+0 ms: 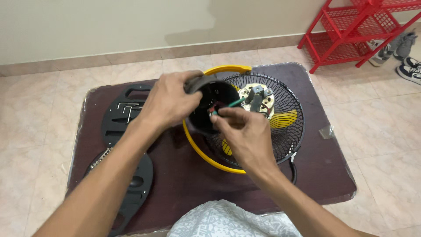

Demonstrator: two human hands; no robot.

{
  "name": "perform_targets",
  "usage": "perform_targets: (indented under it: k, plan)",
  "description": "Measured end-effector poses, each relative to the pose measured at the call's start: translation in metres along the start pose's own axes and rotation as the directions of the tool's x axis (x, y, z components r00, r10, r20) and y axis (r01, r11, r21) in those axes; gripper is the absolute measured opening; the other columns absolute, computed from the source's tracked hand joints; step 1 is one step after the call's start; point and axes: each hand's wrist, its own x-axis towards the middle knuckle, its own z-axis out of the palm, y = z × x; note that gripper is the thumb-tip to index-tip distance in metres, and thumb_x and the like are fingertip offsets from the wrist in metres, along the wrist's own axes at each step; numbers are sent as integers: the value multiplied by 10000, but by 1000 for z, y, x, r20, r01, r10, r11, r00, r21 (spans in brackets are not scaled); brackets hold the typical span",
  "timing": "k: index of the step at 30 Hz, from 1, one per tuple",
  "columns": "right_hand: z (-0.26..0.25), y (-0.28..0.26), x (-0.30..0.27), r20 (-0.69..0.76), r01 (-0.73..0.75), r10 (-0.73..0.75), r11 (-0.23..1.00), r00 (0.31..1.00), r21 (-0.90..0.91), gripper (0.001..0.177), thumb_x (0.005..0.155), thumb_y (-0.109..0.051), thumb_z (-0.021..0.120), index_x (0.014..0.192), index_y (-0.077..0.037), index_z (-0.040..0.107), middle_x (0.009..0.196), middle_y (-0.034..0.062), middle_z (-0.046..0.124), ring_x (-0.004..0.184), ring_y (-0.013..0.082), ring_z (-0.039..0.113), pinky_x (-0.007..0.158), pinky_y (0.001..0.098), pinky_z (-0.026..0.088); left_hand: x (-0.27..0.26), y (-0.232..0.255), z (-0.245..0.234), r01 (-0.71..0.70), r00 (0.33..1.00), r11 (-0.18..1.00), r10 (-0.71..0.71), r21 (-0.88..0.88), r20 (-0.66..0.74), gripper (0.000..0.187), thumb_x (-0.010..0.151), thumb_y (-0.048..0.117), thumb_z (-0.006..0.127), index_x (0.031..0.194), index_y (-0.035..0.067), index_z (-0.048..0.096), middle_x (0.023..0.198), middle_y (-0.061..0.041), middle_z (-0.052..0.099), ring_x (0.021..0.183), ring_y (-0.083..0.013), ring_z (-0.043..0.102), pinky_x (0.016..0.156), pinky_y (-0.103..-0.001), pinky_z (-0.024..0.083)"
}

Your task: The person assembles a small yellow and black desk fan on a table. They attach the front grille, secure it with pliers, connect the motor housing, and reattach the rear cover. Tools and parts are handled one at a time.

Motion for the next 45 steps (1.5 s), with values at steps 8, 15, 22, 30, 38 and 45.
perform_targets:
  k: [8,15,22,30,38,45]
  plan:
    - [-24,-28,12,188,-339,296,903,936,264,349,1008,-353,557,877,-49,667,712,-12,546,634,95,513,619,278,512,42,3,-24,-60,996,993,66,101,-54,488,785,290,622,1157,0,743,957,-276,730,951,-360,734,934,-425,540]
    - [-63,-47,-11,233,-331,256,858,938,392,293,1011,-327,511,928,-92,665,783,-9,582,730,86,555,627,279,512,49,0,-20,-197,976,969,207,149,-60,382,894,220,504,1072,-28,733,930,-298,718,953,-451,698,930,-519,516]
    - [-81,-50,-4,167,-275,229,894,959,353,279,976,-267,479,1013,-71,675,886,40,703,836,105,661,665,291,540,50,7,-10,-384,921,919,388,90,-24,442,854,190,491,1224,27,670,919,-310,691,929,-496,654,895,-553,495]
    - [-87,-43,-1,127,-159,124,932,984,327,402,892,-73,588,1282,-26,671,1141,80,714,924,127,680,889,324,587,55,5,-20,-255,965,967,255,3,56,383,862,189,452,1078,8,711,868,-266,726,856,-397,719,851,-486,541]
    - [-80,-48,9,114,144,-163,977,980,157,295,905,-217,692,1167,-105,769,1113,71,795,978,121,693,930,329,576,58,-8,-20,67,976,957,-5,-283,216,397,937,244,464,1089,-29,709,905,-146,768,809,-227,755,757,-376,607]
    - [-71,-52,24,114,369,-400,903,910,220,299,940,-232,713,1170,-41,725,1062,52,760,1019,124,704,958,321,582,51,-12,-23,297,941,897,-216,-328,260,562,980,442,469,1169,-28,713,974,-186,787,864,-250,770,767,-380,619]
